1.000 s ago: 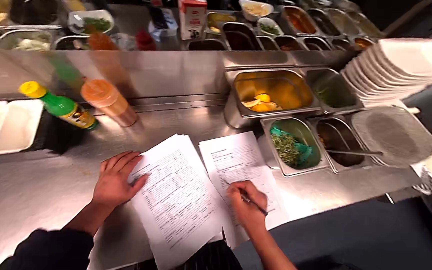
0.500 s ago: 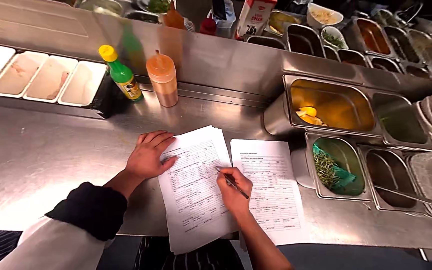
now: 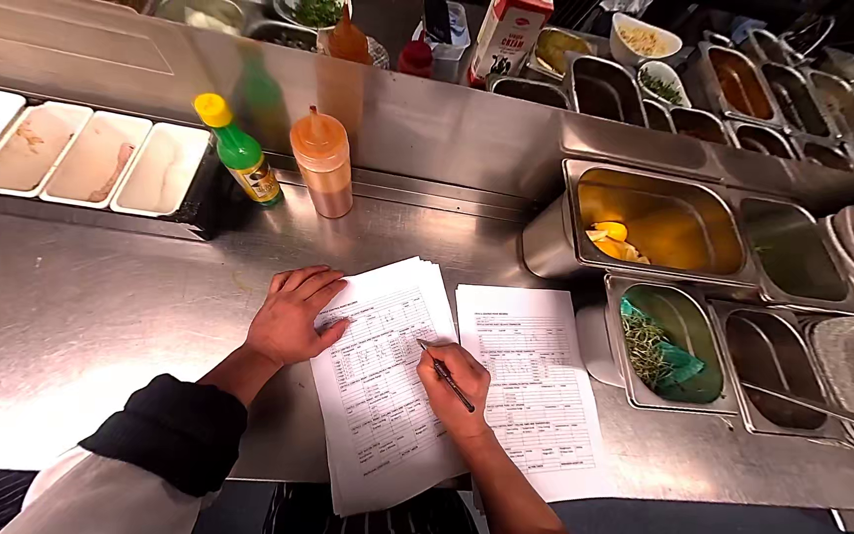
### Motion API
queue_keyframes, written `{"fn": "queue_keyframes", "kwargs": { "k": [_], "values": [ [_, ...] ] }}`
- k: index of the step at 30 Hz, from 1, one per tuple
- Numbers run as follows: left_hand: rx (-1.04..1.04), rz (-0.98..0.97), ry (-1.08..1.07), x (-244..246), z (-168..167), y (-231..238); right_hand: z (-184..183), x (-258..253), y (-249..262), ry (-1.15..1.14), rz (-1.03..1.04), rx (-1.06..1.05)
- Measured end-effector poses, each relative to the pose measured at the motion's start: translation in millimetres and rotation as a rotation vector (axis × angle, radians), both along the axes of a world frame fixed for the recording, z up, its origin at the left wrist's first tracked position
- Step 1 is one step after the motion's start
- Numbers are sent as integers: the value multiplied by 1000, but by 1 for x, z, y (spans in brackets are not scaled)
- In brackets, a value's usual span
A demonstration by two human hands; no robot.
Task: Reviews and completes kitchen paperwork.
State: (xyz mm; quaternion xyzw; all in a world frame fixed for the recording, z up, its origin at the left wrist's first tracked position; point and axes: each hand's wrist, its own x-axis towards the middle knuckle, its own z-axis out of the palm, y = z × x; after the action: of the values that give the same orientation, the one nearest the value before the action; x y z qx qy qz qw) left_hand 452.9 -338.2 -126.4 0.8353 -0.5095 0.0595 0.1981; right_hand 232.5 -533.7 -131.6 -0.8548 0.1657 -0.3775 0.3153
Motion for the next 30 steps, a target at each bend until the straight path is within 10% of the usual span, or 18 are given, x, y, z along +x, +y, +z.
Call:
{"fn": "queue_keyframes", "kwargs": {
  "k": [30],
  "values": [
    [-16, -3, -26, 1, -5, 0, 1, 0, -2, -6, -45, 16]
  ]
}}
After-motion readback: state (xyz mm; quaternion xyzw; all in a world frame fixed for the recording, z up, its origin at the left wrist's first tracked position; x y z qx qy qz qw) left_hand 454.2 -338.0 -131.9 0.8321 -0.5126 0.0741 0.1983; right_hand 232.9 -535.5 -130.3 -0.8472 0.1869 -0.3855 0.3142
